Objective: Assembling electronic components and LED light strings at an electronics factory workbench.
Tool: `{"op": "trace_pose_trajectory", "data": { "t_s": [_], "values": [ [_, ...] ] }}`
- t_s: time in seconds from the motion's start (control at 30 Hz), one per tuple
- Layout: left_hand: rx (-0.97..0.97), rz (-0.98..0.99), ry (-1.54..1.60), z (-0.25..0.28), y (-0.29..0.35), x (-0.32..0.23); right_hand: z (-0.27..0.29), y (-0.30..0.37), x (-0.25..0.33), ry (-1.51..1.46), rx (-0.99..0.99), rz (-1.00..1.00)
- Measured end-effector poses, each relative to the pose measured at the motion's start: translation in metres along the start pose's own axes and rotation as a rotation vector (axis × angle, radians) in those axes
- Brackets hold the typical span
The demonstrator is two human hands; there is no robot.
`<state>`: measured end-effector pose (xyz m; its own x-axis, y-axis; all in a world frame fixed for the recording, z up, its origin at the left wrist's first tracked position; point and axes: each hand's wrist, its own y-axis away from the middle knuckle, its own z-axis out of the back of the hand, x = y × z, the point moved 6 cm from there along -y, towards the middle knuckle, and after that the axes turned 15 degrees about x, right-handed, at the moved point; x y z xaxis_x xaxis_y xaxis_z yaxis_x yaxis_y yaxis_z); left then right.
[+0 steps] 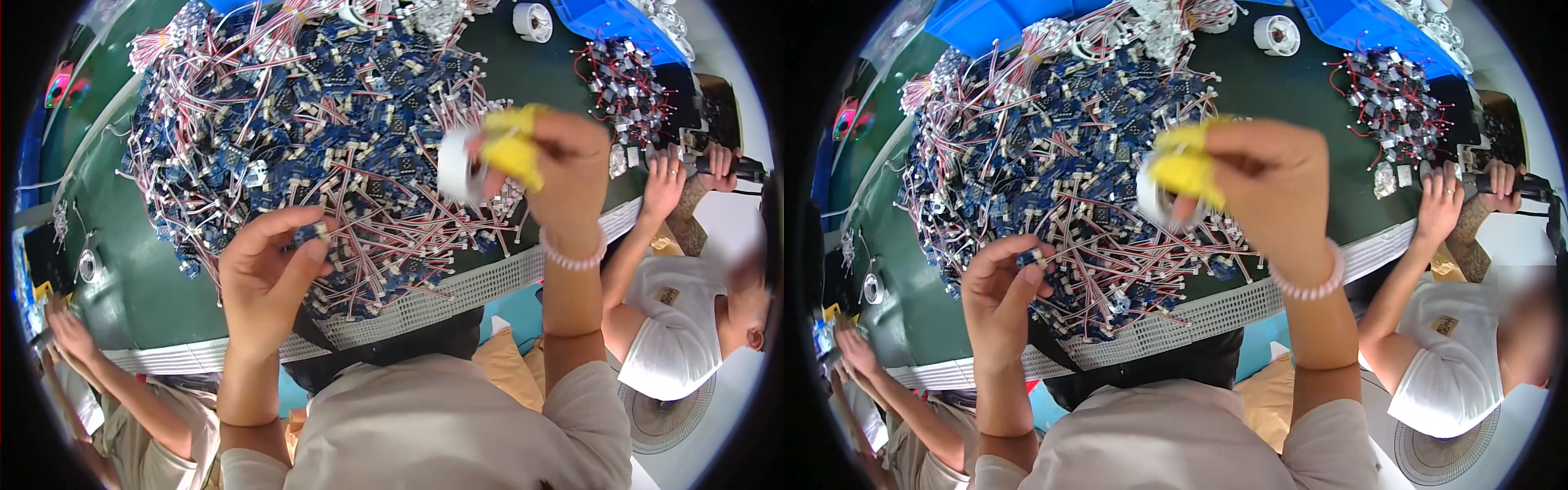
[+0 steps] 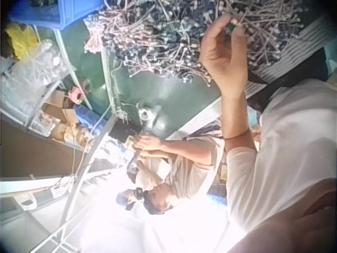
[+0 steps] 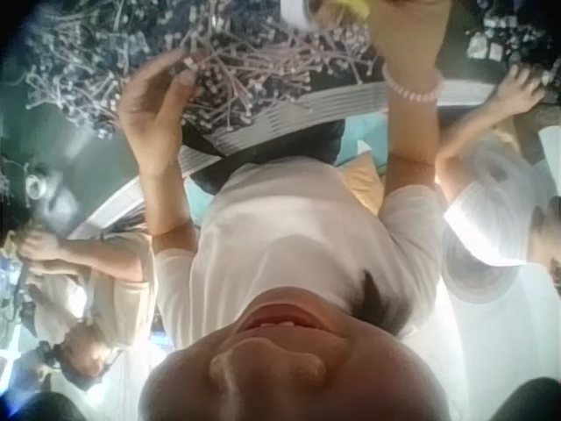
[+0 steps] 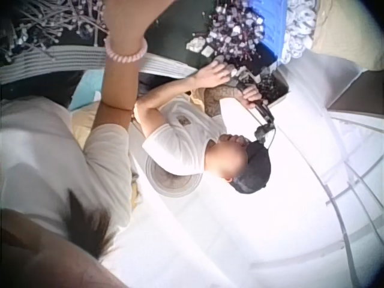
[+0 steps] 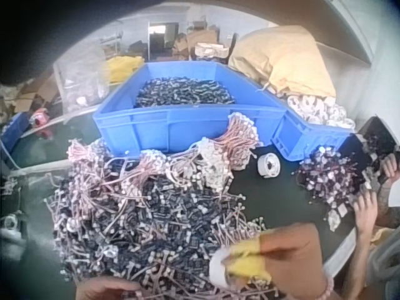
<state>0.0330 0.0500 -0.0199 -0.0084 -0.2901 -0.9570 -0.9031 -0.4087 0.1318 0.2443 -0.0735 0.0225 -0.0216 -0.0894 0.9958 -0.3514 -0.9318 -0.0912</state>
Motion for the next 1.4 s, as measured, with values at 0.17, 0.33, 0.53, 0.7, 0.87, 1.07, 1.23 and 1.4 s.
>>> {"op": "trace_pose_trajectory", "data": {
  "t_s": [0.17, 0.33, 0.53, 0.7, 0.87, 1.07, 1.23, 1.4],
  "values": [
    [-0.031, -0.046, -0.014, -0.008, -0.003, 0.002, -0.058, 0.006, -0.017, 0.101, 0.11, -0.075],
    [-0.051, -0.086, -0.045, -0.009, -0.002, -0.002, -0.083, 0.009, -0.02, 0.332, 0.103, 0.123],
    [-0.038, -0.147, -0.282, -0.009, -0.003, -0.008, -0.085, 0.002, -0.02, 0.418, 0.166, 0.062],
    [-0.026, -0.19, -0.391, -0.013, -0.006, -0.013, -0.088, 0.002, -0.016, 0.506, 0.169, 0.105],
    [-0.084, -0.309, -0.757, -0.019, -0.001, -0.023, -0.093, 0.009, -0.013, 0.566, 0.127, 0.079],
    [-0.143, -0.18, -0.653, -0.02, -0.001, -0.022, -0.096, 0.014, -0.016, 0.601, 0.063, 0.161],
    [-0.206, -0.362, -0.944, -0.039, 0.0, -0.032, -0.096, 0.015, -0.015, 0.344, -0.061, 0.047],
    [-0.216, -0.403, -1.042, -0.052, -0.004, -0.04, -0.095, 0.025, -0.015, 0.078, -0.211, 0.002]
  ]
}}
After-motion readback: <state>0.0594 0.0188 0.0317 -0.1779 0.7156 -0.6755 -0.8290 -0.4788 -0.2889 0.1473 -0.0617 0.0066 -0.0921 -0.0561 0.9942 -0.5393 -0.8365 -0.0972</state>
